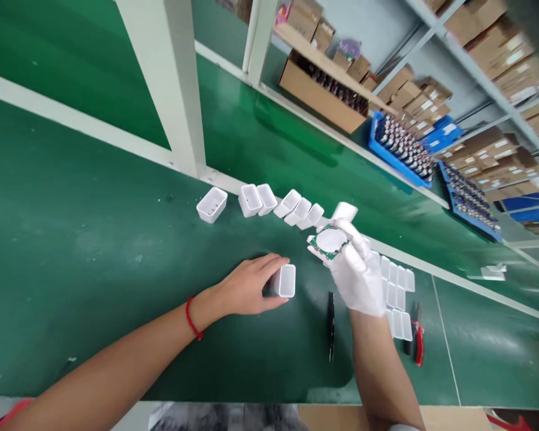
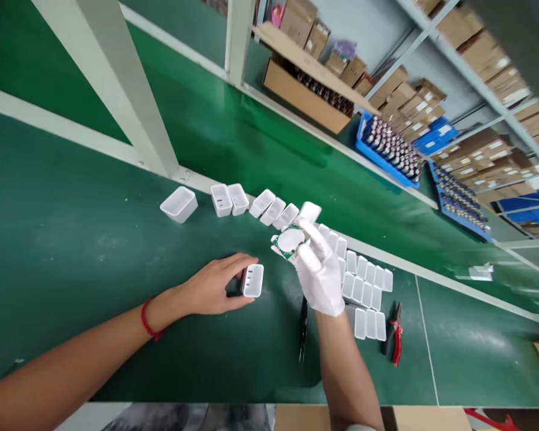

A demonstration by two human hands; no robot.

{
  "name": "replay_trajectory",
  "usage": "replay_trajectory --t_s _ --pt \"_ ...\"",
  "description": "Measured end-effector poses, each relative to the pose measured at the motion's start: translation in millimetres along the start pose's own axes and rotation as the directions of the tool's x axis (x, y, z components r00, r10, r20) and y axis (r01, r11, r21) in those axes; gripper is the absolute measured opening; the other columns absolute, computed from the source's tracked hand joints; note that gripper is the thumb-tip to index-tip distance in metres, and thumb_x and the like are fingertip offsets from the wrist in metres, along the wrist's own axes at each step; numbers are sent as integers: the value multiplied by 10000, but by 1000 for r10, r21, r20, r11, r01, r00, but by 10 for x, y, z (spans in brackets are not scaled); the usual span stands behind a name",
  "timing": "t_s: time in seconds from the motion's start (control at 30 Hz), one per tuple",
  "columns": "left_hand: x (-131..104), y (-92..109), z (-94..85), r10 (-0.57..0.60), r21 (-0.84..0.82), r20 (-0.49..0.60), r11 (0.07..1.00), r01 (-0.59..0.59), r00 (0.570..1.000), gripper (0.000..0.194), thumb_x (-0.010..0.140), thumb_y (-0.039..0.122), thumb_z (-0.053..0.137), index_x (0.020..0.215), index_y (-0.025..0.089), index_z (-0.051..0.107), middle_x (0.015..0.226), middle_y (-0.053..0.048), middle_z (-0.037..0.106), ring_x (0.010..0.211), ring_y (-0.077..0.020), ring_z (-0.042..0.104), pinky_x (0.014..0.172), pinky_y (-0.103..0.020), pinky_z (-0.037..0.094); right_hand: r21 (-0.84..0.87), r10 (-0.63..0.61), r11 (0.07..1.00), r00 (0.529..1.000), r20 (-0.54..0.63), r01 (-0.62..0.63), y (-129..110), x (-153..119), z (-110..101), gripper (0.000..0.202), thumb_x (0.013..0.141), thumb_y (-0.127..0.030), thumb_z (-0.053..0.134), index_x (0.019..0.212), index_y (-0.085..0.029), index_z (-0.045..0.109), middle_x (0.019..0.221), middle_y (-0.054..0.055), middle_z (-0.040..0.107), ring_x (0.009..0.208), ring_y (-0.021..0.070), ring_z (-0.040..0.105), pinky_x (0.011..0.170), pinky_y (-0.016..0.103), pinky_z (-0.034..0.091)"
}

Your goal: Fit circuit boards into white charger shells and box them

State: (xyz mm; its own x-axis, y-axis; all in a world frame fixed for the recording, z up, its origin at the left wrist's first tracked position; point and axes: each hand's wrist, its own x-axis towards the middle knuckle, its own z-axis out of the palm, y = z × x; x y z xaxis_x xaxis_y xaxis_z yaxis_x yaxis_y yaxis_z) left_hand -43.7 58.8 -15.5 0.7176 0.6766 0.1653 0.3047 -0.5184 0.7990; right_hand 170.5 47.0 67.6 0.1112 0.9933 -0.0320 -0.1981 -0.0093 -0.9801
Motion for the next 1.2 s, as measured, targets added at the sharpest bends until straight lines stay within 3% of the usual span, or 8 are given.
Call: replay_trajectory --t_s 0.07,0.13,0.3,0.43,0.57,0.9,1.1,1.2 --pt "20 -8 7 -17 -12 -5 1000 17 1000 577 816 343 738 1311 184 488 1306 -101 620 1119 -262 666 897 -368 584 -121 -127 984 992 20 128 101 -209 -51 516 802 -259 789 1285 -358 636 1271 -2 663 1161 219 651 996 443 578" --pt "35 -18 11 -22 -17 -6 1000 21 1000 554 808 338 755 1277 184 503 1285 -95 624 1100 -255 670 867 -346 584 -224 -210 946 970 118 232 215 -380 -89 678 787 -186 794 1380 -404 550 1332 -9 631 1207 223 631 1046 458 545" --pt "49 -39 10 -5 -35 2 999 5 1000 546 816 359 758 1267 175 511 1273 -96 627 1076 -250 673 841 -332 579 -395 -257 837 909 329 379 486 -533 -193 854 806 -105 754 1491 -450 379 1452 11 540 1313 266 556 1122 564 448" --pt "56 -51 10 15 -37 9 999 -15 1000 539 840 385 738 1281 176 511 1285 -97 630 1131 -261 651 908 -350 559 -481 -215 788 904 370 384 607 -515 -279 844 819 -165 762 1516 -407 354 1468 51 525 1335 301 530 1140 613 400" --pt "50 -59 23 30 -32 -3 999 -30 1000 530 854 397 722 1285 178 507 1278 -104 638 1131 -258 651 931 -357 547 -513 -209 775 916 342 368 644 -528 -299 854 825 -189 763 1525 -412 329 1482 77 504 1326 305 539 1104 599 446" --pt "52 -53 21 33 -27 -1 999 -33 999 500 866 385 688 1284 180 505 1265 -97 639 1121 -253 656 918 -360 562 -552 -158 776 942 295 304 620 -576 -190 831 830 -157 734 1472 -526 357 1456 4 542 1297 281 572 1089 618 460" --pt "33 -69 39 50 -20 -13 999 -50 999 519 877 409 678 1309 184 497 1274 -115 639 1153 -270 649 954 -378 561 -578 -222 718 914 339 388 615 -619 -208 851 818 -106 718 1496 -466 350 1413 44 572 1279 288 577 1061 643 471" --pt "27 -74 40 59 -8 -7 998 -59 998 540 879 423 686 1319 184 485 1287 -116 639 1177 -269 642 966 -377 560 -571 -121 782 960 252 249 611 -636 -245 829 788 -150 764 1449 -497 403 1425 22 553 1294 302 567 1070 648 459"
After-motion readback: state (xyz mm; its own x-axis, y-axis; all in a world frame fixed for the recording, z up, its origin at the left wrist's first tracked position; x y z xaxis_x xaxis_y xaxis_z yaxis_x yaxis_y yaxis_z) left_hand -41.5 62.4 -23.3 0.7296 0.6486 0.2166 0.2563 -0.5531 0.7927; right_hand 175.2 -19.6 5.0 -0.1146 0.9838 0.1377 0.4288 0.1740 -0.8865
